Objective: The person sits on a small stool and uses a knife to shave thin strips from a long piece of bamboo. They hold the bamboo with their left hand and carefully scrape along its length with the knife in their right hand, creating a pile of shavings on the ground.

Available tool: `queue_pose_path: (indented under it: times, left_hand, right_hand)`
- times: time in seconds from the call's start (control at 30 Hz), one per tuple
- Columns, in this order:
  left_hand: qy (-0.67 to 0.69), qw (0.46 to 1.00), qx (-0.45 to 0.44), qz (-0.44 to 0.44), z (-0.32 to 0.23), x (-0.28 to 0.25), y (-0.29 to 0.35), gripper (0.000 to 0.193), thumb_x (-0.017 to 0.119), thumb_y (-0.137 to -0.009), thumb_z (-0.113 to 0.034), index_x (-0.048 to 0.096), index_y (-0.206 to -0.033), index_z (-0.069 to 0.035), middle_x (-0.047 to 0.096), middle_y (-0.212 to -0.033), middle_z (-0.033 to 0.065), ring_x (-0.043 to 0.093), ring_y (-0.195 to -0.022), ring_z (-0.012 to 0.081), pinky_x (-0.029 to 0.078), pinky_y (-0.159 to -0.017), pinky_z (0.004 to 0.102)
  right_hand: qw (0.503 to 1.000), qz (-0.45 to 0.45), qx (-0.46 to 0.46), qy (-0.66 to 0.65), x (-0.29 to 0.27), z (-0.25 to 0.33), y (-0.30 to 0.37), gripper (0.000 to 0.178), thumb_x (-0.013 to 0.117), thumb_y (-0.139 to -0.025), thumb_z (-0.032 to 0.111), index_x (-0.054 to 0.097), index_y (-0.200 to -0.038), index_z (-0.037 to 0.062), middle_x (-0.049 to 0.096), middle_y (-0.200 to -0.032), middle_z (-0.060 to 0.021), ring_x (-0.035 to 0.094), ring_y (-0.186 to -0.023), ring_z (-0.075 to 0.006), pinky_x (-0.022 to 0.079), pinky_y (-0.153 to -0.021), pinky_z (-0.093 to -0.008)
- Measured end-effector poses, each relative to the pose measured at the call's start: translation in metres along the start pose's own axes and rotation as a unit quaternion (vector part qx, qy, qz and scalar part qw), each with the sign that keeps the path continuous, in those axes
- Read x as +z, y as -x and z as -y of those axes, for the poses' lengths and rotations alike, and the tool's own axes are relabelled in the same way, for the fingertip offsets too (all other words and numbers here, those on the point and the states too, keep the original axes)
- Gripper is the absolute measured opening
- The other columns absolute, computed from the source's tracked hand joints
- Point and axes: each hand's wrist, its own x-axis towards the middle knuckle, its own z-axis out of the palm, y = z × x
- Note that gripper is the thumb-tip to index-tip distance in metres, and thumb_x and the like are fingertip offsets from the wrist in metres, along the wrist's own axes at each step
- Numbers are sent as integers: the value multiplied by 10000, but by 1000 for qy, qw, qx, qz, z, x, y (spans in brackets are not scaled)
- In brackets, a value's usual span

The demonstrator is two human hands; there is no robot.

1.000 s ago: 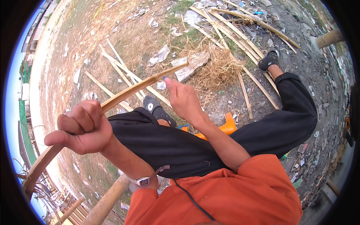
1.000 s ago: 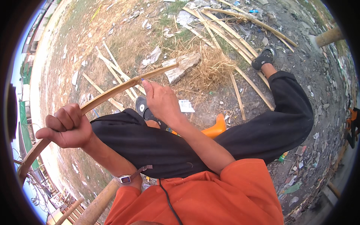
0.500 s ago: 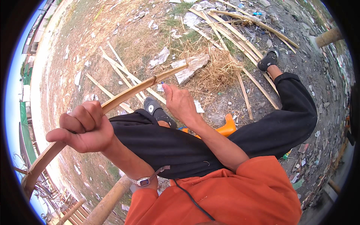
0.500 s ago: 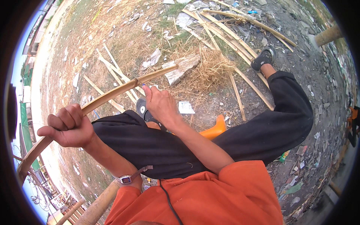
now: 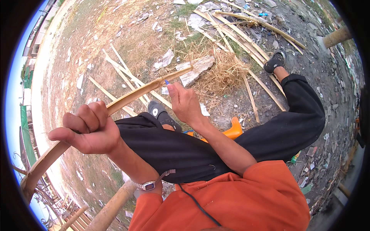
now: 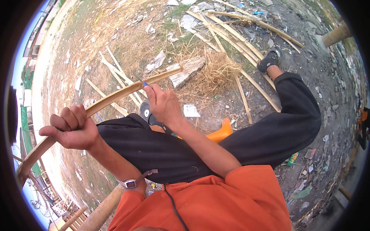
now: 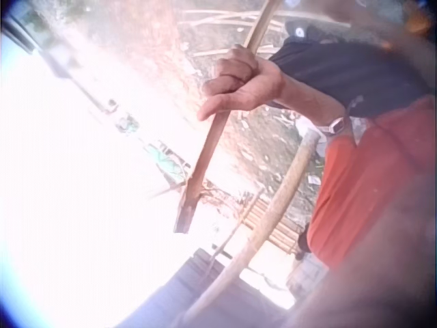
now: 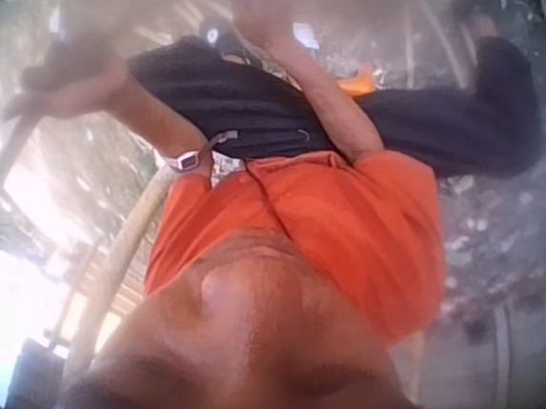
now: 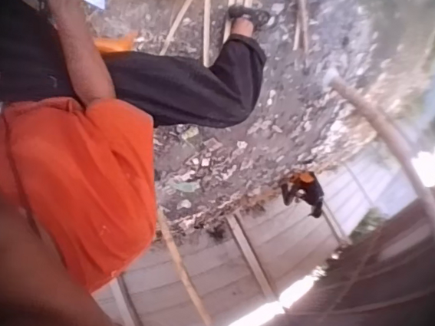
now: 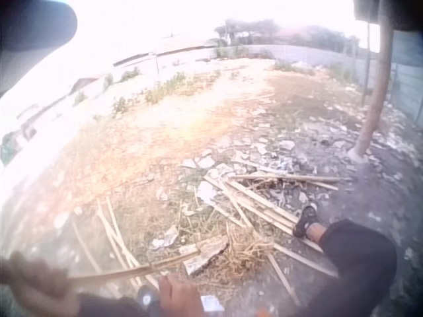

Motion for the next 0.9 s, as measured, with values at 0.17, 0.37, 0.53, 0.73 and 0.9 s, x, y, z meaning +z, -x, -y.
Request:
queue_pose_path:
  times: [0.17,0.37,0.53,0.73,0.9]
  left_hand:
    - [58,978,17,201,1,-5,-5,564,323,-892,-573,199,-544,-148,162,-409,-56,93,-340,50,89,-336,214]
    - [70,953,35,294,4,1,-2,566,347,-890,-566,188,-539,-152,134,-395,-67,70,-324,43,44,-330,220]
    - [87,941,27,327,0,-3,-7,570,363,-885,-569,205,-539,-144,139,-393,-64,81,-318,47,52,-330,226]
    - [16,946,19,322,15,-2,-3,572,348,-883,-581,225,-545,-136,148,-399,-58,92,-320,63,76,-339,242]
    - [48,954,27,296,8,-4,-5,586,378,-849,-619,227,-553,-136,161,-420,-56,101,-330,47,81,-327,224]
  right_hand:
    - [981,6,158,109,14,-75,-10,546,299,-942,400,608,-789,-23,580,-723,-295,565,-747,-455,430,-702,-504]
    - [995,36,94,20,-4,-37,-15,536,307,-941,388,600,-765,-25,569,-724,-294,545,-757,-460,429,-709,-499]
    - [959,69,227,157,-7,-88,-20,591,307,-932,409,626,-759,-57,589,-747,-298,578,-778,-439,438,-743,-492]
    - [978,54,157,125,-5,-79,-19,601,317,-919,442,625,-781,-55,597,-783,-298,580,-798,-434,440,-755,-488]
    - [986,-3,146,83,-13,-93,-24,585,318,-921,455,607,-772,-32,595,-758,-277,574,-773,-428,429,-721,-484]
